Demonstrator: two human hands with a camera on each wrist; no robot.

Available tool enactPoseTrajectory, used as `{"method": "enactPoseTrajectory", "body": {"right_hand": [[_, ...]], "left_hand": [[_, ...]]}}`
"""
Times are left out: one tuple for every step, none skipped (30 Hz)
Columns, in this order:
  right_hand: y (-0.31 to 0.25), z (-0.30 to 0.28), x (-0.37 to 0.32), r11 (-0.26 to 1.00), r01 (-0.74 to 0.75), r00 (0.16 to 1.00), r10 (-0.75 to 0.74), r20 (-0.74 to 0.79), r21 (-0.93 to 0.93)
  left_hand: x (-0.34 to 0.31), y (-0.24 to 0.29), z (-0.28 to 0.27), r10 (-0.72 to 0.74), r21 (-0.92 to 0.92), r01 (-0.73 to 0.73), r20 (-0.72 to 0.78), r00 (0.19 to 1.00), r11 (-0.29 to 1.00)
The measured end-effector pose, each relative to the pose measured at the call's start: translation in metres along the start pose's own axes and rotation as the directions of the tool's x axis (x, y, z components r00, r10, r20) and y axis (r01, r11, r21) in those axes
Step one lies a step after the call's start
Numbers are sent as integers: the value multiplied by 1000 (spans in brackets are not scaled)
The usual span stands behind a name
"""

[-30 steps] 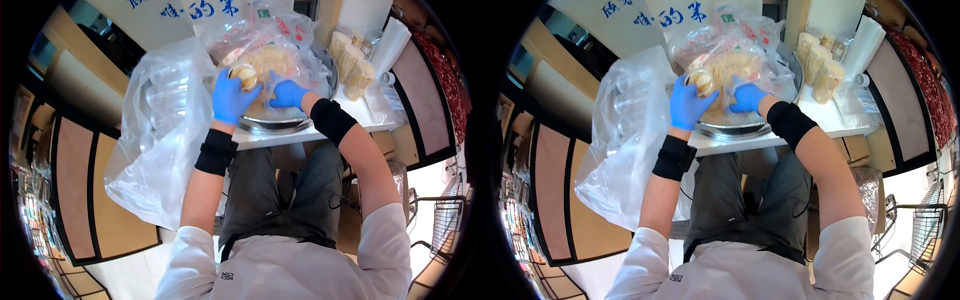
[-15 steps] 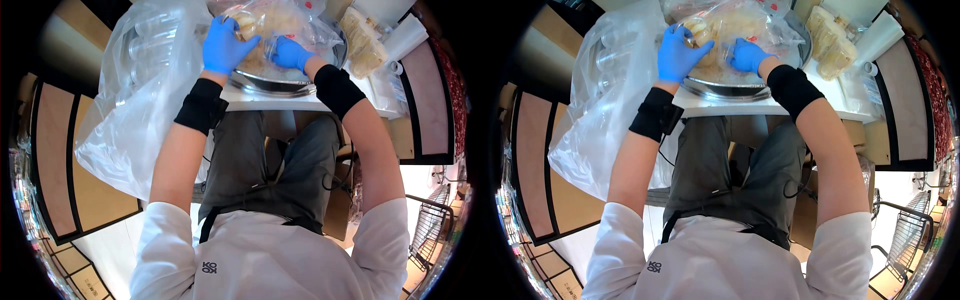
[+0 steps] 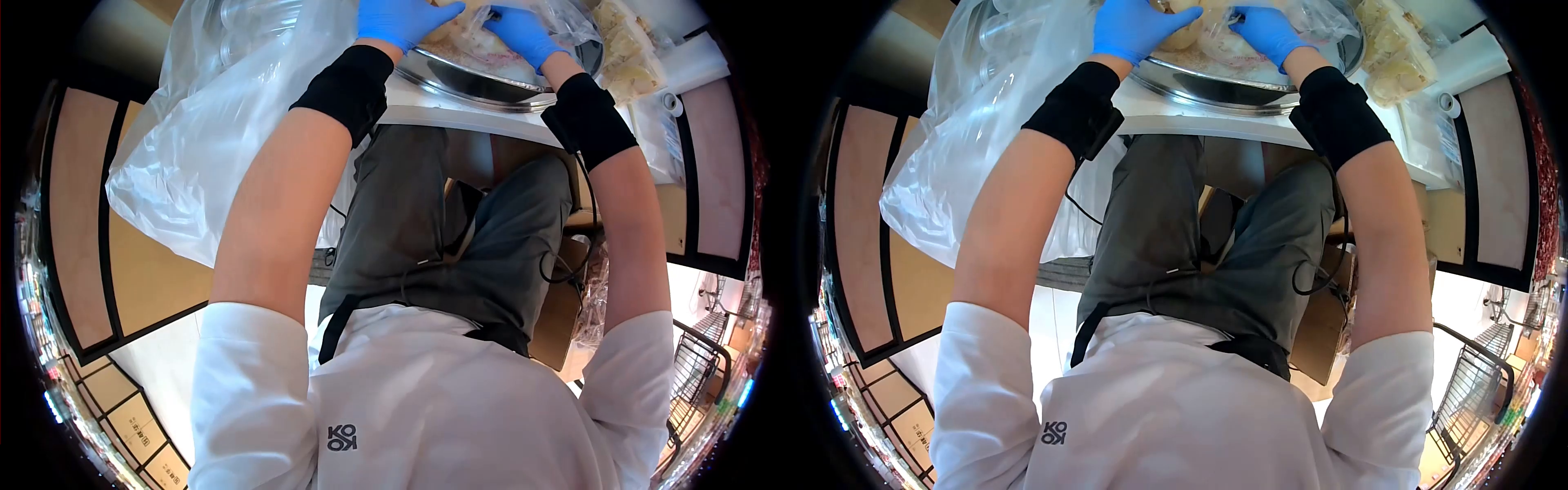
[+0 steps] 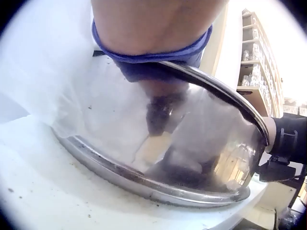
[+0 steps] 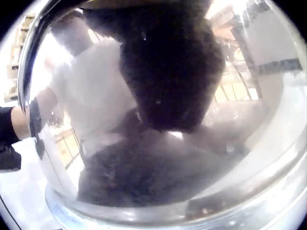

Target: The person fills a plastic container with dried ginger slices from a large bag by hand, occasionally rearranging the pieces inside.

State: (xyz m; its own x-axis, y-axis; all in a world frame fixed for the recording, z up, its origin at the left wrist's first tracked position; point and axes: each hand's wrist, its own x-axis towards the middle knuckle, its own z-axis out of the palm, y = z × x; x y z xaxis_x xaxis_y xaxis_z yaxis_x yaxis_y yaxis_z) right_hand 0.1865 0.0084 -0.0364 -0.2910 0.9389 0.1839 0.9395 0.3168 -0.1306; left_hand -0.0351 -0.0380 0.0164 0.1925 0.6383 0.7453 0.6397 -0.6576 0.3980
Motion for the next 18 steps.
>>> {"method": "enactPoseTrajectory", "body": {"right_hand": [[2, 2, 0, 992, 86, 985, -71, -156, 93], [3, 4, -2, 968, 185, 941, -125, -314, 172], [5, 4, -3, 967, 187, 941, -126, -314, 171], [6, 3, -3, 965, 138, 957, -73, -279, 221], [8, 2, -3, 959, 90, 970, -24, -242, 268], [16, 6, 0, 960, 94, 969, -28, -244, 265], [24, 11, 5, 985, 39, 985, -9, -172, 171], [36, 19, 11, 998, -12, 995, 19, -102, 70], [51, 31, 17, 998, -11, 995, 18, -101, 67], [67, 43, 23, 997, 14, 997, -20, -73, -80], [75, 49, 26, 974, 41, 998, -51, -41, -224], [61, 35, 24, 973, 41, 998, -51, -40, -226], [49, 18, 24, 997, -12, 998, 6, -69, -82], [35, 6, 18, 996, -62, 994, 68, -90, 64], [29, 5, 10, 996, -65, 993, 70, -92, 60], [22, 3, 1, 997, -67, 993, 72, -98, 46], [22, 5, -4, 997, -68, 992, 71, -103, 32], [22, 6, -9, 998, -65, 992, 67, -104, 28]], "left_hand": [[0, 0, 1, 0, 0, 0, -3, 1000, 1000], [0, -1, 2, 14, 40, -13, -10, 1000, 999], [0, -3, 3, 29, 81, -28, -17, 999, 996], [0, -4, 3, 31, 83, -29, -22, 999, 996], [1, -6, 3, 51, 60, -50, -14, 999, 997], [2, -5, 2, 70, 34, -69, -5, 998, 997], [1, -5, 2, 69, 34, -69, -8, 998, 997], [1, -3, 1, 80, 18, -79, -35, 996, 997], [0, -2, 1, 88, 1, -88, -62, 994, 996], [0, -1, 0, 87, 0, -87, -65, 994, 996], [-1, 0, 0, 68, 10, -68, -57, 996, 998], [-1, 0, 0, 48, 19, -47, -49, 998, 999], [-1, 0, -1, 48, 17, -47, -51, 998, 999], [0, -1, -1, 22, -12, -22, -26, 999, 1000], [1, -1, -1, -2, -42, 2, -1, 1000, 999], [2, 0, 0, -1, -45, 1, -5, 1000, 999], [1, 1, -1, 34, -63, -37, -49, 998, 997], [1, 0, -1, 67, -76, -74, -94, 993, 994]]}}
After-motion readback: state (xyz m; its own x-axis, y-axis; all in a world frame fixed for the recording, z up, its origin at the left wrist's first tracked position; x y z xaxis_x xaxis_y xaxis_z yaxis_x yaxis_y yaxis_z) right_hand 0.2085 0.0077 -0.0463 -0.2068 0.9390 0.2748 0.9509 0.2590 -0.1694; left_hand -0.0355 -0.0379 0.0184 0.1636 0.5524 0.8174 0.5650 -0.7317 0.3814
